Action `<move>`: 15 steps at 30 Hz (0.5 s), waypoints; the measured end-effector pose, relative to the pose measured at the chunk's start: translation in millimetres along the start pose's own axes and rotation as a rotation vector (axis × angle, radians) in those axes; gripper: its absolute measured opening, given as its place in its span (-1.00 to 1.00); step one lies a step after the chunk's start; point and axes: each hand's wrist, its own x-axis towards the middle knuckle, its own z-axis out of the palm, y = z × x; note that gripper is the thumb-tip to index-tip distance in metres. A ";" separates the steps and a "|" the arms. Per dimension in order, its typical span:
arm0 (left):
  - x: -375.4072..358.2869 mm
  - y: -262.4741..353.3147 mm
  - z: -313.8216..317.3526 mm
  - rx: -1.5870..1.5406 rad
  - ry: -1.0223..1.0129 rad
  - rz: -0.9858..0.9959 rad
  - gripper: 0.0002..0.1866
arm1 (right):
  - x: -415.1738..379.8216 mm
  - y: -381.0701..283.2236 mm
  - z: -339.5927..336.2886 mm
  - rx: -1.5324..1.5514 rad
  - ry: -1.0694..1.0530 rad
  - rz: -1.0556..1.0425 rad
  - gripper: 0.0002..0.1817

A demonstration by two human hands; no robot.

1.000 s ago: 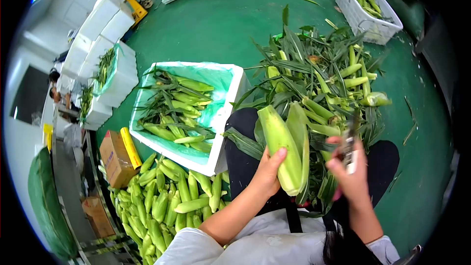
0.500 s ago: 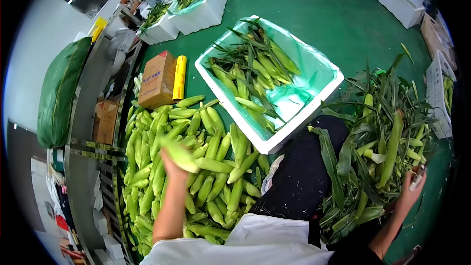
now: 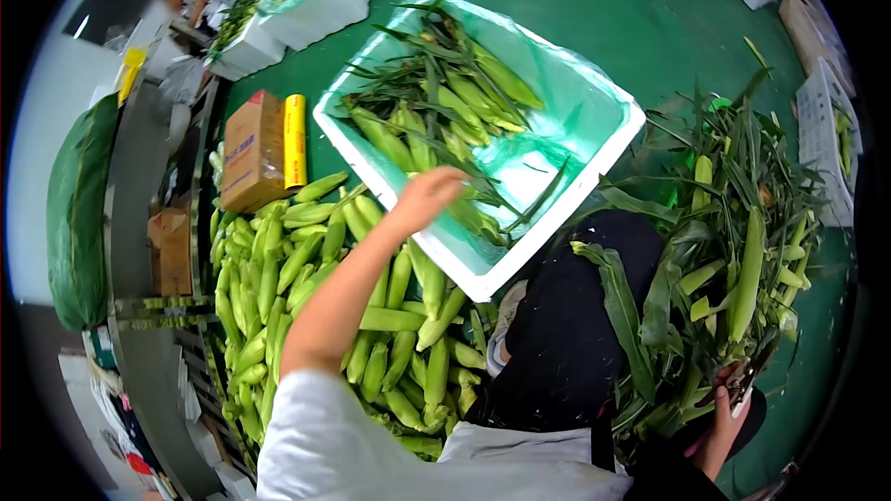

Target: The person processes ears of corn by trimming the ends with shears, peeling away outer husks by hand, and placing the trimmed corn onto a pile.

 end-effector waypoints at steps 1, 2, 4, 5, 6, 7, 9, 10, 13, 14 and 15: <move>42.9 -27.7 31.2 0.323 -0.150 0.187 -0.69 | -7.6 -5.0 6.1 0.017 0.009 0.037 -0.33; 72.2 -59.8 58.7 0.633 -0.295 0.173 -0.72 | -11.0 -6.8 8.6 0.037 0.018 0.072 -0.32; 98.4 -121.2 93.2 1.166 -0.564 -0.029 -0.70 | -25.5 -7.1 5.3 -0.017 -0.026 0.081 -0.25; 103.7 -149.6 102.6 1.363 -0.644 -0.104 -0.70 | -33.7 -5.0 0.6 -0.045 -0.046 0.077 -0.23; 106.4 -169.4 108.1 1.415 -0.706 -0.073 -0.71 | -44.2 -0.9 -6.1 -0.073 -0.067 0.073 -0.22; 108.0 -174.8 109.0 1.470 -0.774 -0.042 -0.71 | -53.5 -4.4 -11.1 -0.145 -0.081 0.138 -0.25; 114.2 -174.4 106.9 1.526 -0.845 0.051 -0.73 | -64.4 2.3 -20.4 -0.142 -0.138 0.179 -0.30; 107.6 -164.8 104.4 1.526 -0.824 0.139 -0.75 | -71.0 15.5 -25.9 -0.106 -0.118 0.197 -0.30; 102.9 -138.9 79.9 1.395 -0.755 0.264 -0.60 | -69.2 8.6 -14.3 -0.060 -0.073 0.250 -0.24; 105.0 -135.9 68.7 1.253 -0.763 0.217 -0.47 | -67.8 3.2 -7.7 -0.035 -0.050 0.263 -0.23; 103.8 -131.3 60.3 1.112 -0.774 0.161 -0.34 | -68.3 4.8 -4.4 0.052 -0.006 0.265 -0.35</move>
